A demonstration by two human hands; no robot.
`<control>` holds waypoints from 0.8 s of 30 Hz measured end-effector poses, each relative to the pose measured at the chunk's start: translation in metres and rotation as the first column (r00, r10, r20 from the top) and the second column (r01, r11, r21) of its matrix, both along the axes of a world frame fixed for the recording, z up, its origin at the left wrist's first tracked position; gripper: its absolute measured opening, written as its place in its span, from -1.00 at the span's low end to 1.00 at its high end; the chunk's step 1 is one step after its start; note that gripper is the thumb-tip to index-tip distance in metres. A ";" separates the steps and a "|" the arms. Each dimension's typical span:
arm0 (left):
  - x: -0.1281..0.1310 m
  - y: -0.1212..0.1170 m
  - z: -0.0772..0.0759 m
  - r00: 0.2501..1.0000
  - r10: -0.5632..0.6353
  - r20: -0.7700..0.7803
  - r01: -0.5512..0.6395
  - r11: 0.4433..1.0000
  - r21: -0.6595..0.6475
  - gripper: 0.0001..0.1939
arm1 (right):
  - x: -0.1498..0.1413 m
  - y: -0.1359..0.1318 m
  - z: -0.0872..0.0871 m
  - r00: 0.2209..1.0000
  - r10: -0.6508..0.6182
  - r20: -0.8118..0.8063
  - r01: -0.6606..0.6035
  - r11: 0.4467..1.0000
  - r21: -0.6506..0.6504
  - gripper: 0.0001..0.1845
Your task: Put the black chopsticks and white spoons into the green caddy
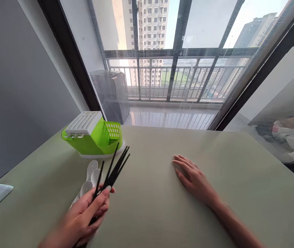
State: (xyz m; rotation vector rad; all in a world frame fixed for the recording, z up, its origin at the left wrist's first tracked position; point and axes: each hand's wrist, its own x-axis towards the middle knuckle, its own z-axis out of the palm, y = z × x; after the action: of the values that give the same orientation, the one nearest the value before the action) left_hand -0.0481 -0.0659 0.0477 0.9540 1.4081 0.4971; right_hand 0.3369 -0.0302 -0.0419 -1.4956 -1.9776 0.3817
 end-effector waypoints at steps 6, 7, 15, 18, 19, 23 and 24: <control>0.099 -0.001 -0.003 0.958 -0.127 0.257 0.144 0.988 -0.048 -0.43 | 0.000 0.000 0.001 1.000 -0.015 0.007 0.015 1.000 0.010 -0.58; 0.108 -0.001 -0.006 0.953 -0.140 0.269 0.162 0.985 -0.060 -0.44 | 0.000 0.001 0.000 1.000 -0.017 0.007 0.017 1.000 0.018 -0.57; 0.143 -0.003 -0.024 0.944 -0.297 0.141 0.301 0.954 -0.002 -0.56 | -0.017 -0.005 0.007 0.997 0.065 -0.032 -0.065 0.998 0.027 -0.47; 0.146 -0.009 -0.017 0.934 -0.357 -0.002 0.352 0.921 0.167 -0.51 | -0.027 -0.009 0.011 0.990 0.137 -0.035 -0.136 0.990 0.030 -0.45; 0.147 -0.011 -0.013 0.930 -0.363 -0.050 0.364 0.899 0.243 -0.47 | -0.029 -0.010 0.011 0.987 0.158 -0.031 -0.157 0.987 0.031 -0.44; 0.144 -0.016 -0.005 0.901 -0.387 -0.197 0.434 0.819 0.376 -0.28 | -0.031 -0.012 0.010 0.986 0.166 -0.035 -0.166 0.986 0.013 -0.41; 0.144 -0.017 -0.005 0.892 -0.398 -0.214 0.451 0.810 0.374 -0.26 | -0.030 -0.013 0.010 0.987 0.157 -0.039 -0.157 0.988 0.009 -0.40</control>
State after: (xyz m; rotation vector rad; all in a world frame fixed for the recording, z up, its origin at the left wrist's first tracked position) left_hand 0.0954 -0.0826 0.0428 1.6311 1.1610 0.4049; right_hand 0.3065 -0.0428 -0.0318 -1.3220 -2.0694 0.4686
